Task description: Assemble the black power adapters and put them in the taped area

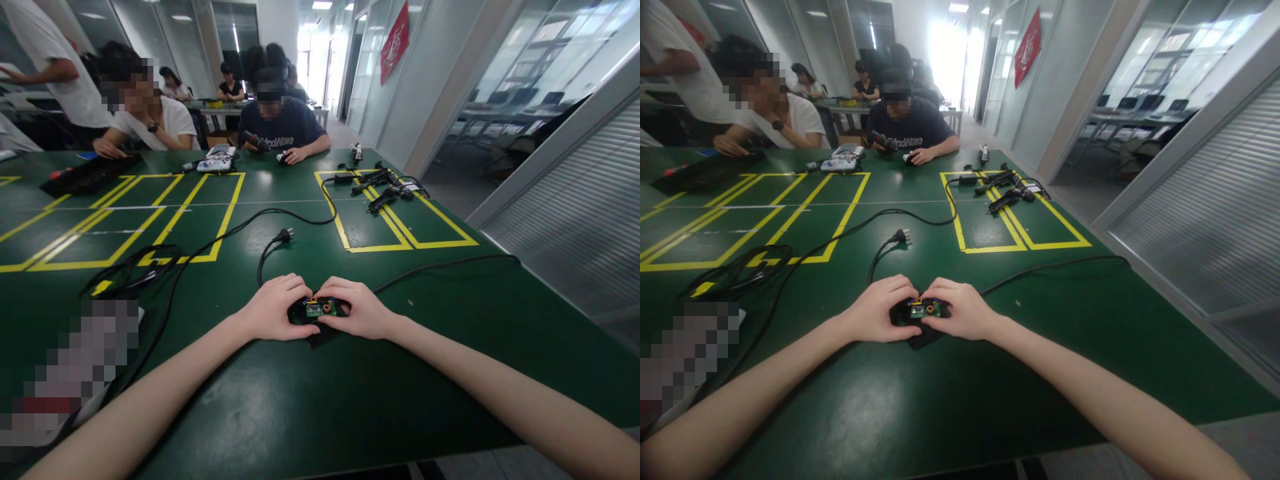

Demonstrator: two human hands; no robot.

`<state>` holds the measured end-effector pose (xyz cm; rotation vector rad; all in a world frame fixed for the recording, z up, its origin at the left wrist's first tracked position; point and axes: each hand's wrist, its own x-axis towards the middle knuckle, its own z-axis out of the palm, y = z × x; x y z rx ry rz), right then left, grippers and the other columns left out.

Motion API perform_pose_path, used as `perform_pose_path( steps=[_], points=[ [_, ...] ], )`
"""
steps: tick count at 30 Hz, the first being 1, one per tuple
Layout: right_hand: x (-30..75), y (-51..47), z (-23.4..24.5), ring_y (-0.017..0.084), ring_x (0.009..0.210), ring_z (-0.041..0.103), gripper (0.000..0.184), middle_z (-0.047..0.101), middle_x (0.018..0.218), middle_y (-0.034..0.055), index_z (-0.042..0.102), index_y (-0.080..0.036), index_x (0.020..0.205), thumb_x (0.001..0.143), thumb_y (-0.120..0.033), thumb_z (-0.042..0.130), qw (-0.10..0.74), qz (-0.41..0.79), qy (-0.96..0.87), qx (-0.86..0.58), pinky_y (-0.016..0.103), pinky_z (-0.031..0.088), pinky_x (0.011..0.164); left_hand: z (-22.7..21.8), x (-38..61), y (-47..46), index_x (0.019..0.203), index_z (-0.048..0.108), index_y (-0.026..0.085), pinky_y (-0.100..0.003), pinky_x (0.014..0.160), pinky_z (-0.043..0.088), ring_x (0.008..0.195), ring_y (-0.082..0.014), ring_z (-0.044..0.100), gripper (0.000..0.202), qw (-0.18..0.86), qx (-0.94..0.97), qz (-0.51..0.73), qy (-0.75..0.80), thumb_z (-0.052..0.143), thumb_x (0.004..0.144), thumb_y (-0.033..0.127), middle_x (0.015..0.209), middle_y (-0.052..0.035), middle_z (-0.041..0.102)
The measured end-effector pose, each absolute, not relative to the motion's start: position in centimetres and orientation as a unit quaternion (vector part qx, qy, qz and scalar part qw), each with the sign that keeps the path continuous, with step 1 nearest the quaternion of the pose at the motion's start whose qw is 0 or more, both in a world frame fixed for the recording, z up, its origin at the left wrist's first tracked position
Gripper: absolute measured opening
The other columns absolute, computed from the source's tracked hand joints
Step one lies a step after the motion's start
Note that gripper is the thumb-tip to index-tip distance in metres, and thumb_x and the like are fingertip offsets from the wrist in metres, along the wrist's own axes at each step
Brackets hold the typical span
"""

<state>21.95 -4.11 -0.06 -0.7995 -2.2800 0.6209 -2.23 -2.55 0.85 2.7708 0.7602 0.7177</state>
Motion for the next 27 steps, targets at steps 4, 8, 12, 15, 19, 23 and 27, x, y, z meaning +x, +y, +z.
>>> perform_pose_path(
  steps=[4,8,12,15,19,23,27],
  points=[
    [21.93,-4.16,-0.03,0.020,0.090,0.069,0.026,0.069,0.102,0.0067,0.071,-0.021,0.112,0.087,-0.026,0.075,0.338,0.218,-0.857,-0.322,0.033,0.058,0.081,0.77,-2.06,-2.54,0.095,0.066,0.018,-0.037,0.075,0.050,0.083,-0.0227,0.061,0.037,0.054,0.926,0.216,0.305,0.069,0.086,0.054,0.089,-0.0058,0.066],
    [21.91,-4.07,-0.07,0.022,0.094,0.067,0.035,0.065,0.107,0.0077,0.071,-0.022,0.117,0.083,-0.025,0.077,0.361,0.211,-0.833,-0.363,0.033,0.060,0.078,0.37,-2.09,-2.43,0.108,0.069,0.017,-0.043,0.083,0.052,0.101,-0.0281,0.062,0.040,0.030,0.907,0.237,0.347,0.069,0.087,0.052,0.111,-0.0117,0.068],
    [21.91,-3.94,-0.12,0.020,0.092,0.066,0.031,0.063,0.108,0.0073,0.071,-0.023,0.111,0.081,-0.026,0.080,0.360,0.239,-0.810,-0.395,0.027,0.059,0.066,0.12,-2.18,-2.37,0.114,0.070,0.018,-0.048,0.091,0.053,0.113,-0.0330,0.061,0.044,0.031,0.894,0.257,0.365,0.072,0.086,0.052,0.123,-0.0149,0.066],
    [21.93,-3.83,-0.26,0.019,0.089,0.066,0.025,0.063,0.104,0.0064,0.071,-0.021,0.102,0.080,-0.027,0.082,0.369,0.242,-0.804,-0.399,0.026,0.059,0.065,0.24,-2.18,-2.48,0.118,0.068,0.016,-0.051,0.096,0.052,0.121,-0.0354,0.058,0.047,0.022,0.895,0.274,0.350,0.073,0.085,0.049,0.131,-0.0179,0.062],
    [21.98,-3.69,-0.38,0.018,0.086,0.066,0.026,0.064,0.100,0.0059,0.072,-0.020,0.100,0.078,-0.030,0.084,0.379,0.245,-0.801,-0.392,0.025,0.059,0.063,0.54,-2.20,-2.67,0.108,0.067,0.017,-0.044,0.089,0.053,0.107,-0.0287,0.062,0.031,0.019,0.901,0.301,0.311,0.067,0.090,0.042,0.113,-0.0139,0.068],
    [21.93,-3.83,-0.16,0.017,0.083,0.066,0.028,0.064,0.099,0.0059,0.074,-0.020,0.102,0.079,-0.033,0.083,0.376,0.255,-0.798,-0.396,0.023,0.056,0.057,0.67,-2.31,-2.61,0.101,0.066,0.018,-0.033,0.075,0.053,0.084,-0.0205,0.064,0.020,0.056,0.910,0.294,0.287,0.059,0.097,0.036,0.091,-0.0074,0.069],
    [21.89,-4.01,-0.08,0.020,0.090,0.068,0.026,0.066,0.103,0.0075,0.074,-0.021,0.106,0.081,-0.029,0.080,0.374,0.249,-0.803,-0.391,0.022,0.057,0.057,0.63,-2.39,-2.47,0.109,0.067,0.018,-0.030,0.070,0.053,0.081,-0.0190,0.065,0.021,0.080,0.911,0.287,0.286,0.059,0.097,0.033,0.090,-0.0065,0.071]
  ],
)
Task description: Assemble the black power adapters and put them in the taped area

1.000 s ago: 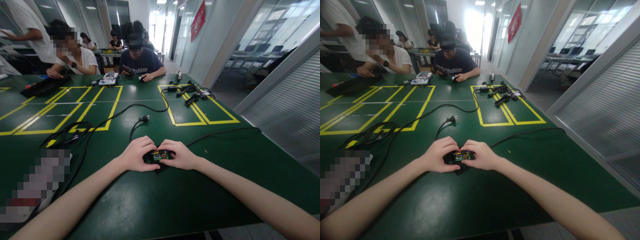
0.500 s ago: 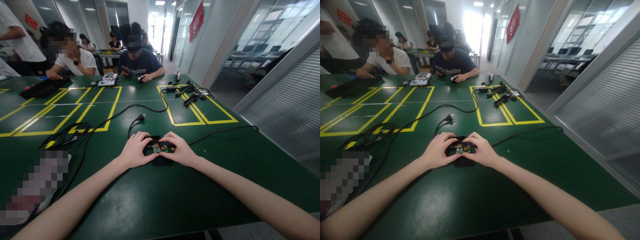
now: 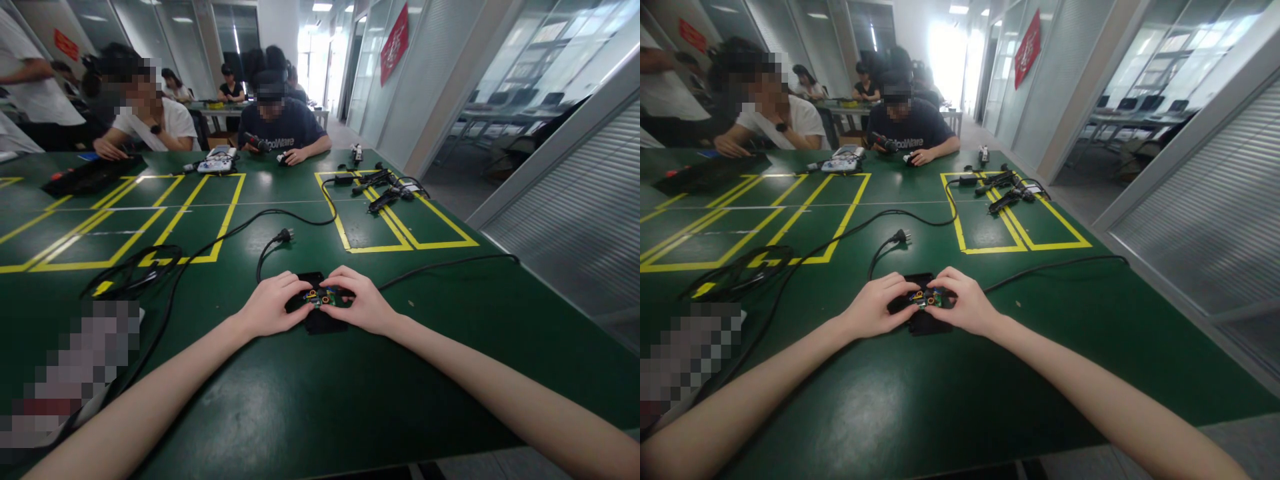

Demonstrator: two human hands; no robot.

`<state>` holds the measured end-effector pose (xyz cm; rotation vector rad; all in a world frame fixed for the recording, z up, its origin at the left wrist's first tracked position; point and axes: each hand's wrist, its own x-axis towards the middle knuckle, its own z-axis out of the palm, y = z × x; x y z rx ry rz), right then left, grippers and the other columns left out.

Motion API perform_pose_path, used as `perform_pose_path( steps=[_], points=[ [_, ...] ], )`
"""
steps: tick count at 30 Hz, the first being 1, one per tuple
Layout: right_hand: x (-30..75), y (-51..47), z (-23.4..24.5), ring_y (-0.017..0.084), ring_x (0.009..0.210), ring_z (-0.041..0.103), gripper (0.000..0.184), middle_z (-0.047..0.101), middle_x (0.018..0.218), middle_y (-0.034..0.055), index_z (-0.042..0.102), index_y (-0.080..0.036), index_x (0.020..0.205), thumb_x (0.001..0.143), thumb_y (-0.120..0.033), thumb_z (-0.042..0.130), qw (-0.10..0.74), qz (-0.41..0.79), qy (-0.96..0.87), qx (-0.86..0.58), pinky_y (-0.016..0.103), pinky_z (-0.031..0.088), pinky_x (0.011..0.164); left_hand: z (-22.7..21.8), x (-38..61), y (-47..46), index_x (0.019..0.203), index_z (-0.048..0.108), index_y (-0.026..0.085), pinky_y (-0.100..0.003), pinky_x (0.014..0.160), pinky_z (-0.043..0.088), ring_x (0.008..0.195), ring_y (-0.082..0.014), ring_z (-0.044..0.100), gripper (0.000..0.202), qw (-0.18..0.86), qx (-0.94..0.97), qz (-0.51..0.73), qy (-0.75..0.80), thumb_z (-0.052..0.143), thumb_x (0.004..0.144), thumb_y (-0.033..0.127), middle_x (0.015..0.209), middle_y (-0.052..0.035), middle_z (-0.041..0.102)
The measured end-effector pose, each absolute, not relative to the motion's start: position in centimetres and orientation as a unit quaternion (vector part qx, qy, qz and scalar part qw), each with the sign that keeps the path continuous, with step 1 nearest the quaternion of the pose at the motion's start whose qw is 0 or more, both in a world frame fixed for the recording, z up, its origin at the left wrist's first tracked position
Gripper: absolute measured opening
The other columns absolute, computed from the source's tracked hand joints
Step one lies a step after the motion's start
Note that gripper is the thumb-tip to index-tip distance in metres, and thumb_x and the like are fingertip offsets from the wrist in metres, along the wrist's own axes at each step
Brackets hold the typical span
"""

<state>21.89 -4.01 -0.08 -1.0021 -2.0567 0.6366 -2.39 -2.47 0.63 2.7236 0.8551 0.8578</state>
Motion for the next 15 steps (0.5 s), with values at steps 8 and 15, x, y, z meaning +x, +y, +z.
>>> perform_pose_path(
  steps=[8,15],
  points=[
    [22.17,-3.45,-0.51,0.021,0.088,0.069,0.024,0.068,0.101,0.0074,0.074,-0.022,0.105,0.085,-0.033,0.079,0.363,0.190,-0.826,-0.388,0.034,0.061,0.076,0.49,-2.39,-2.61,0.107,0.068,0.019,-0.030,0.071,0.054,0.079,-0.0183,0.065,0.019,0.079,0.901,0.304,0.298,0.059,0.094,0.028,0.087,-0.0056,0.070],
    [22.29,-3.28,-0.56,0.021,0.086,0.070,0.021,0.070,0.097,0.0071,0.075,-0.021,0.104,0.087,-0.033,0.077,0.345,0.192,-0.837,-0.379,0.033,0.059,0.076,0.47,-2.47,-2.58,0.105,0.068,0.018,-0.029,0.069,0.054,0.076,-0.0174,0.065,0.018,0.074,0.903,0.307,0.292,0.060,0.093,0.028,0.085,-0.0049,0.070]
  ],
)
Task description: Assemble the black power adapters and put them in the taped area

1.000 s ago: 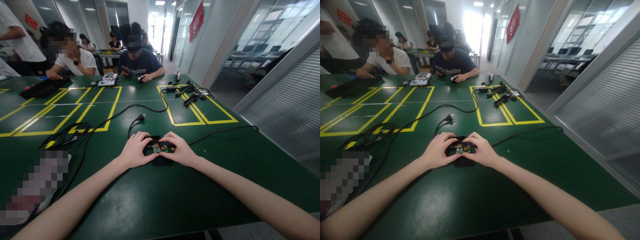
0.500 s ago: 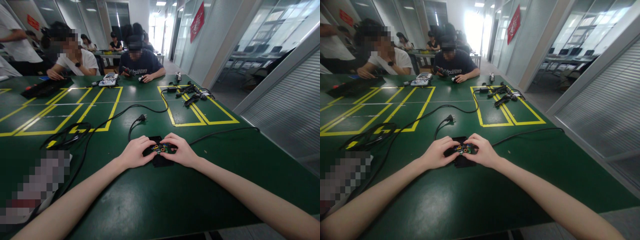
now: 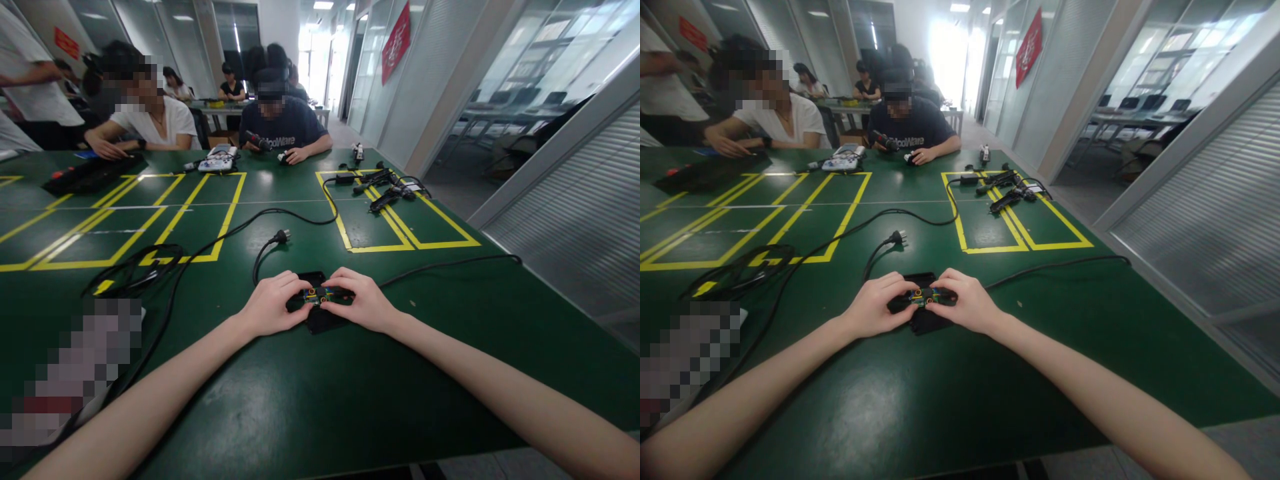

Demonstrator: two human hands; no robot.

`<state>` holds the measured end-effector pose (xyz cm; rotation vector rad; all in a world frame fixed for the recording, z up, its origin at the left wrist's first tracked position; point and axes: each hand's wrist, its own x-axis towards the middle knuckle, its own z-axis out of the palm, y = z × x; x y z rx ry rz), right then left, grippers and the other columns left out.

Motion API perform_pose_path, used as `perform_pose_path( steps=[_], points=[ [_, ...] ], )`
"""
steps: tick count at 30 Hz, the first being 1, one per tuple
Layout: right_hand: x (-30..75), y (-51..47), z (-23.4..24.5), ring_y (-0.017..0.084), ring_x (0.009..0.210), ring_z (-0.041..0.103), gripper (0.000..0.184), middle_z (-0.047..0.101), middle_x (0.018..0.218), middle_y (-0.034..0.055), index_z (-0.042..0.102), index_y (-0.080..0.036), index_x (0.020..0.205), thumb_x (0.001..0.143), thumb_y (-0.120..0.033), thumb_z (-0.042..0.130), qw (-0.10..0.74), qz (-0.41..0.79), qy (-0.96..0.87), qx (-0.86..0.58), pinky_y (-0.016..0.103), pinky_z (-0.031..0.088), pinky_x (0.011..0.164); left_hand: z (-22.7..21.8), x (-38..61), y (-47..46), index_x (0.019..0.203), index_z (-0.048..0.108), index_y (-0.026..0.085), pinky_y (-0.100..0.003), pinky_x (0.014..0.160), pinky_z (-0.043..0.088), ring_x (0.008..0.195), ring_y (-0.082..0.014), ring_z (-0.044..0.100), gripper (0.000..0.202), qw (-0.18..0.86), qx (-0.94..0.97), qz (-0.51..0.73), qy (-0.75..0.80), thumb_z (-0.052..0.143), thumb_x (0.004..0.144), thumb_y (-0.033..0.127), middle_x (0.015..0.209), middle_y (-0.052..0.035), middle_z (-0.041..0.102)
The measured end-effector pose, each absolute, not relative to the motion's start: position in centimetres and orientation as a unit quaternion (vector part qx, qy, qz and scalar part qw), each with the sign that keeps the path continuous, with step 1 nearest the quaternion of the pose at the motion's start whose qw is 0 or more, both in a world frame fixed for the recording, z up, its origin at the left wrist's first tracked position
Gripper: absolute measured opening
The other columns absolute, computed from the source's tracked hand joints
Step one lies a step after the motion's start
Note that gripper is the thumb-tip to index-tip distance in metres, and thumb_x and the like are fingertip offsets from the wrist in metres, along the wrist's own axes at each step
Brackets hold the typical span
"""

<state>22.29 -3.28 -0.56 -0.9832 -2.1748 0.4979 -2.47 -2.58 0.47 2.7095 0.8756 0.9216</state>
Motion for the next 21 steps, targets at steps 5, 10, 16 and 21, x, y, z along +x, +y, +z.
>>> perform_pose_path(
  steps=[5,10,16,21],
  points=[
    [22.32,-3.23,-0.69,0.021,0.086,0.070,0.021,0.070,0.097,0.0072,0.076,-0.020,0.103,0.087,-0.033,0.078,0.344,0.189,-0.839,-0.375,0.033,0.059,0.076,0.51,-2.45,-2.59,0.106,0.068,0.018,-0.029,0.070,0.054,0.077,-0.0175,0.065,0.018,0.076,0.902,0.304,0.296,0.059,0.093,0.028,0.085,-0.0052,0.070],
    [22.34,-3.20,-0.71,0.021,0.086,0.071,0.022,0.071,0.097,0.0069,0.076,-0.021,0.105,0.087,-0.034,0.078,0.347,0.190,-0.839,-0.373,0.032,0.059,0.076,0.56,-2.44,-2.59,0.106,0.069,0.018,-0.029,0.071,0.055,0.077,-0.0174,0.065,0.020,0.080,0.902,0.301,0.298,0.058,0.093,0.029,0.084,-0.0052,0.070],
    [22.37,-3.18,-0.74,0.021,0.084,0.070,0.024,0.071,0.097,0.0071,0.076,-0.021,0.108,0.088,-0.034,0.077,0.338,0.187,-0.842,-0.377,0.033,0.059,0.076,0.51,-2.50,-2.56,0.105,0.068,0.019,-0.029,0.070,0.054,0.076,-0.0174,0.065,0.018,0.082,0.901,0.300,0.302,0.060,0.093,0.029,0.083,-0.0039,0.069],
    [22.51,-3.25,-0.61,0.023,0.093,0.071,0.033,0.070,0.106,0.0087,0.073,-0.021,0.115,0.085,-0.034,0.078,0.339,0.186,-0.847,-0.364,0.035,0.060,0.083,0.52,-2.44,-2.55,0.103,0.068,0.019,-0.027,0.066,0.051,0.072,-0.0159,0.064,0.017,0.084,0.901,0.289,0.313,0.061,0.093,0.031,0.082,-0.0024,0.067]
  ],
)
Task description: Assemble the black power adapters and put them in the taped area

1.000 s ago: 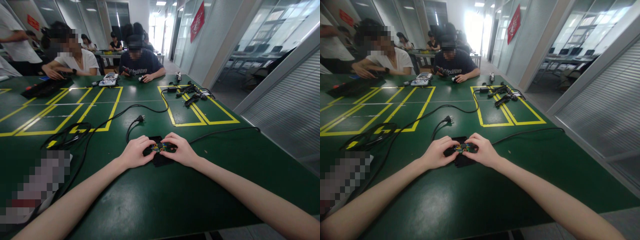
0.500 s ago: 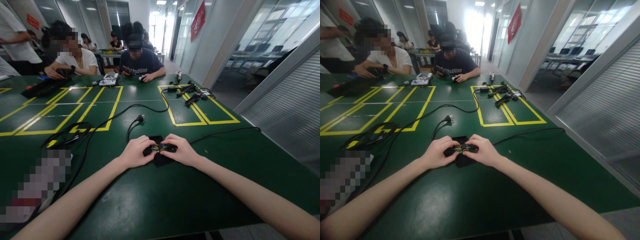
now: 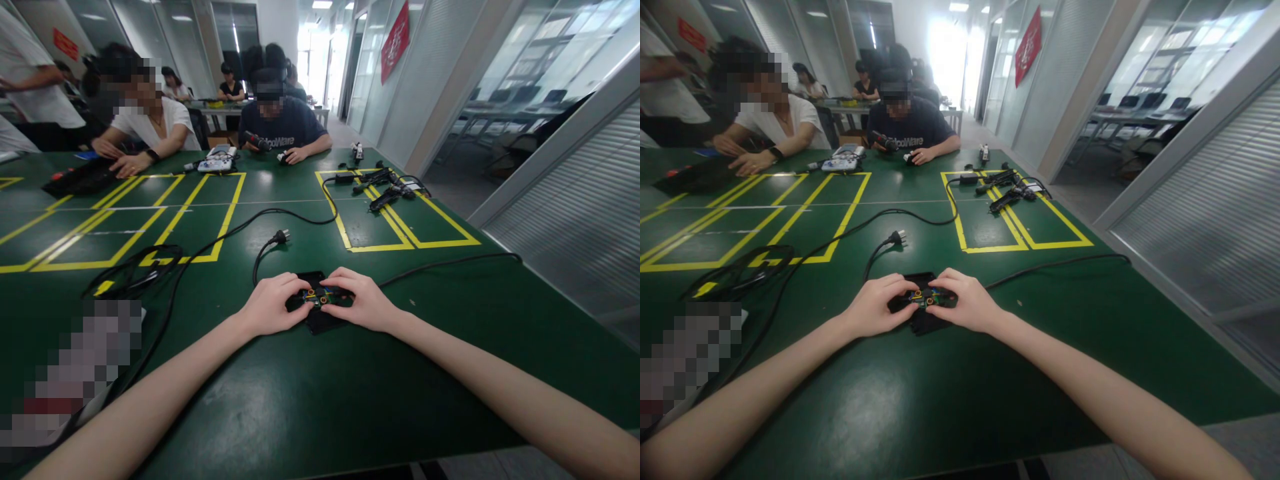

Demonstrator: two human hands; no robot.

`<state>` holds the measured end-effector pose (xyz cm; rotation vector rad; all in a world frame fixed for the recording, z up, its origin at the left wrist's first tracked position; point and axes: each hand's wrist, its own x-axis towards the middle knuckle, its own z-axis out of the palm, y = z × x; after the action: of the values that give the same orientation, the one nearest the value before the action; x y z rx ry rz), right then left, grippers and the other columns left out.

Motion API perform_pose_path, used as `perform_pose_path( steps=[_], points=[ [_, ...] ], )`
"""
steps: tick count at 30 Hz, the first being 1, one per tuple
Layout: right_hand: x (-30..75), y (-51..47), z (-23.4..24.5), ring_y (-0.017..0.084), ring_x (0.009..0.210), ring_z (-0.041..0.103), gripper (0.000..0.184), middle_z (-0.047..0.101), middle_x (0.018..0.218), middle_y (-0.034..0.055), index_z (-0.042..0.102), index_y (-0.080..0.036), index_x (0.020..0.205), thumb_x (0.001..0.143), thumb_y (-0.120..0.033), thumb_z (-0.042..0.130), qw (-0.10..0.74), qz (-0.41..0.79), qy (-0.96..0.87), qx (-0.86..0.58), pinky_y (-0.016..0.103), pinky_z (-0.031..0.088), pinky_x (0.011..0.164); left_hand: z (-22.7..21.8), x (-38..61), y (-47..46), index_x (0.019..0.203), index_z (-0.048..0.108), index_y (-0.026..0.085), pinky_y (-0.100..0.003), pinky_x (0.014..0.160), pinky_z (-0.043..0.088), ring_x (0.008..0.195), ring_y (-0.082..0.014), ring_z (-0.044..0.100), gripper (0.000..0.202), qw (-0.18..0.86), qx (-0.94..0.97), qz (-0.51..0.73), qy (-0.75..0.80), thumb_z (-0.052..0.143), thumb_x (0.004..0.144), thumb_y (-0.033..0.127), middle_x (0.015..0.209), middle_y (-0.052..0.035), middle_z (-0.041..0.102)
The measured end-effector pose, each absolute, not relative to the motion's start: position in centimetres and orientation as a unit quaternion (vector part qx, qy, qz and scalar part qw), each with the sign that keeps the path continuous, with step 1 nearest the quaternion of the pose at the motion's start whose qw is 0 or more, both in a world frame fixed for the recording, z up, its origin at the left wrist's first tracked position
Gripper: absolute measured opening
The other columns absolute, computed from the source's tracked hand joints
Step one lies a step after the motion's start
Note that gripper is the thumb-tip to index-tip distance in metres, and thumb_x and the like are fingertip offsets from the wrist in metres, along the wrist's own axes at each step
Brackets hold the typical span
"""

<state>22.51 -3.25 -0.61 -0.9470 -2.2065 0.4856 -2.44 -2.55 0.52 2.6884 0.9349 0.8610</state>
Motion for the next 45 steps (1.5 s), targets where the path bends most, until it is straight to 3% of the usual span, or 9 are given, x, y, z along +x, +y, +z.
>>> perform_pose_path(
  steps=[6,16,21,25,30,45],
  points=[
    [22.5,-3.3,-0.6,0.025,0.113,0.069,0.040,0.066,0.126,0.0105,0.069,-0.024,0.124,0.085,-0.025,0.074,0.333,0.189,-0.857,-0.346,0.039,0.059,0.096,0.2,-2.4,-2.4,0.100,0.070,0.020,-0.024,0.059,0.045,0.062,-0.0120,0.060,0.016,0.092,0.882,0.281,0.367,0.059,0.095,0.031,0.077,0.0013,0.063],
    [20.9,-3.0,-0.7,0.026,0.110,0.070,0.037,0.068,0.123,0.0090,0.068,-0.024,0.122,0.086,-0.031,0.074,0.324,0.123,-0.831,-0.434,0.038,0.060,0.093,0.2,-2.4,-1.7,0.106,0.072,0.021,-0.026,0.068,0.050,0.071,-0.0133,0.061,0.020,0.143,0.852,0.289,0.412,0.058,0.096,0.031,0.096,-0.0024,0.069],
    [20.9,-2.9,-0.7,0.027,0.114,0.067,0.036,0.069,0.122,0.0105,0.067,-0.023,0.124,0.089,-0.030,0.071,0.330,0.113,-0.837,-0.421,0.042,0.059,0.096,0.2,-2.6,-1.5,0.110,0.072,0.020,-0.029,0.066,0.049,0.066,-0.0142,0.058,0.024,0.158,0.830,0.300,0.444,0.063,0.091,0.033,0.090,-0.0011,0.063],
    [21.2,-2.8,-0.9,0.028,0.114,0.066,0.037,0.067,0.124,0.0116,0.066,-0.022,0.126,0.090,-0.027,0.068,0.331,0.108,-0.848,-0.399,0.044,0.059,0.096,0.2,-2.6,-1.6,0.106,0.073,0.020,-0.030,0.066,0.050,0.060,-0.0106,0.054,0.025,0.152,0.813,0.310,0.469,0.065,0.089,0.035,0.105,-0.0035,0.061],
    [21.3,-2.2,-1.2,0.029,0.114,0.064,0.031,0.066,0.123,0.0128,0.067,-0.022,0.125,0.094,-0.026,0.064,0.321,0.114,-0.858,-0.384,0.049,0.057,0.098,-0.1,-2.5,-1.6,0.105,0.073,0.021,-0.029,0.064,0.050,0.056,-0.0086,0.051,0.024,0.155,0.817,0.306,0.463,0.063,0.091,0.038,0.109,-0.0033,0.063],
    [21.0,-1.8,-1.2,0.031,0.124,0.059,0.038,0.060,0.133,0.0153,0.061,-0.020,0.133,0.095,-0.024,0.061,0.340,0.128,-0.853,-0.374,0.053,0.053,0.107,-0.4,-2.7,-1.1,0.112,0.076,0.023,-0.029,0.074,0.055,0.073,-0.0140,0.063,0.029,0.138,0.831,0.306,0.444,0.056,0.100,0.039,0.111,-0.0044,0.067]
  ],
)
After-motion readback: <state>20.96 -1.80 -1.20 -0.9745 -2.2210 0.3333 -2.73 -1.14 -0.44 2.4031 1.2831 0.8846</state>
